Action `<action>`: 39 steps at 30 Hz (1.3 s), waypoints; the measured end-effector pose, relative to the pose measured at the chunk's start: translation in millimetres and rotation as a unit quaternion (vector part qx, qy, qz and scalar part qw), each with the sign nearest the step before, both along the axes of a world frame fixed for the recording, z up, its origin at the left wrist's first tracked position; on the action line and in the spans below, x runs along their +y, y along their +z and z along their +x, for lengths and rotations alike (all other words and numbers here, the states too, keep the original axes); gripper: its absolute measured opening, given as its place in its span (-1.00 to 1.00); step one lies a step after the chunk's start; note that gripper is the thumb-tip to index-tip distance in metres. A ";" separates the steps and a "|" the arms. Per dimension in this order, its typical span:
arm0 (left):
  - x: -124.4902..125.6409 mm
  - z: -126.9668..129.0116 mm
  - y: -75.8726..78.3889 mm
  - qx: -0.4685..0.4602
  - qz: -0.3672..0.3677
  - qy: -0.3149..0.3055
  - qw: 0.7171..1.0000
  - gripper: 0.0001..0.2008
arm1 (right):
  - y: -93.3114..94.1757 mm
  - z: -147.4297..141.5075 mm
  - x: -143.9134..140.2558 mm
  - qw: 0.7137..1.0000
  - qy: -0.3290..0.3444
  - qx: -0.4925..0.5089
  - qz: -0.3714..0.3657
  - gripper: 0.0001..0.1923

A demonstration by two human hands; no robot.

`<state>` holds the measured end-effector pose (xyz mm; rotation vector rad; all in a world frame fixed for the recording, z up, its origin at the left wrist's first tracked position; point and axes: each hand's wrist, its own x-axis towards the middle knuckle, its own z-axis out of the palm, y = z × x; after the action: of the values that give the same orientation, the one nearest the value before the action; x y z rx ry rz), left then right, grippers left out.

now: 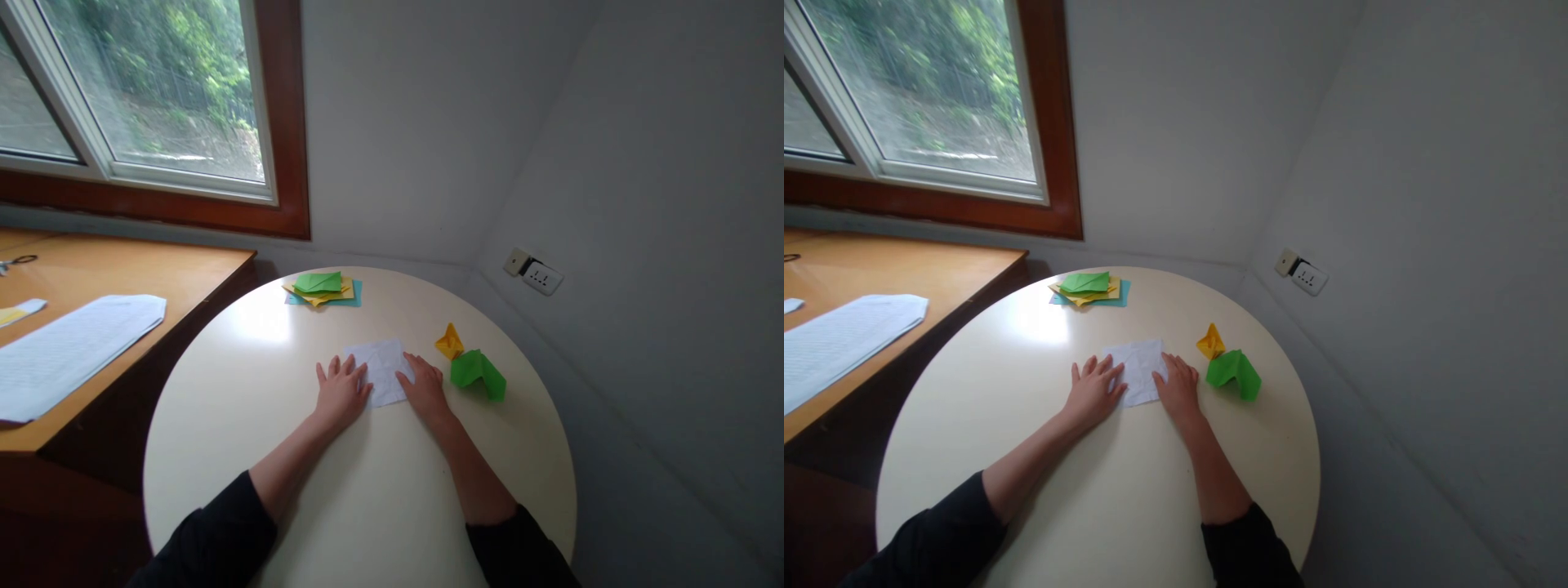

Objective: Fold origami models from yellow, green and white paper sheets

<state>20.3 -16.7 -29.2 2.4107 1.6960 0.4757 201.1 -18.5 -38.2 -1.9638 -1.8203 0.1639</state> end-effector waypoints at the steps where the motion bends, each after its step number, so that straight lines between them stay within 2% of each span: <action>1: 0.5 -0.1 -0.4 -0.001 0.000 -0.001 1.000 -0.62 | 0.3 -0.2 -0.1 1.000 0.001 0.000 -0.001 -0.55; 16: 1.0 -1.9 7.8 -0.049 0.036 0.002 0.998 -0.78 | -6.6 -1.8 -1.0 1.000 -0.001 -0.022 0.009 -0.59; 24: 2.7 -1.9 11.7 -0.080 0.028 0.016 0.996 -0.77 | -4.5 -1.5 -1.9 1.000 0.005 0.009 0.016 -0.58; 28: 2.9 -2.9 13.6 -0.101 0.026 0.016 0.994 -0.77 | -5.1 4.5 2.3 0.990 0.005 0.125 0.060 -0.55; 33: 6.0 -5.9 13.2 -0.137 0.068 0.006 0.988 -0.77 | -6.2 15.4 9.9 0.929 -0.026 0.356 0.095 -0.49; 36: 8.9 -8.4 11.8 -0.158 0.091 0.003 0.983 -0.79 | -3.5 16.3 9.3 0.900 -0.014 0.422 0.105 -0.46; 39: 11.1 -10.3 10.1 -0.164 0.115 -0.007 0.980 -0.80 | 0.0 13.6 6.3 0.883 0.005 0.453 0.119 -0.42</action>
<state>10.1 -5.6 -19.1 2.3227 1.5534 1.0546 214.8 -12.3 -38.2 -1.3352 -1.1463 0.6944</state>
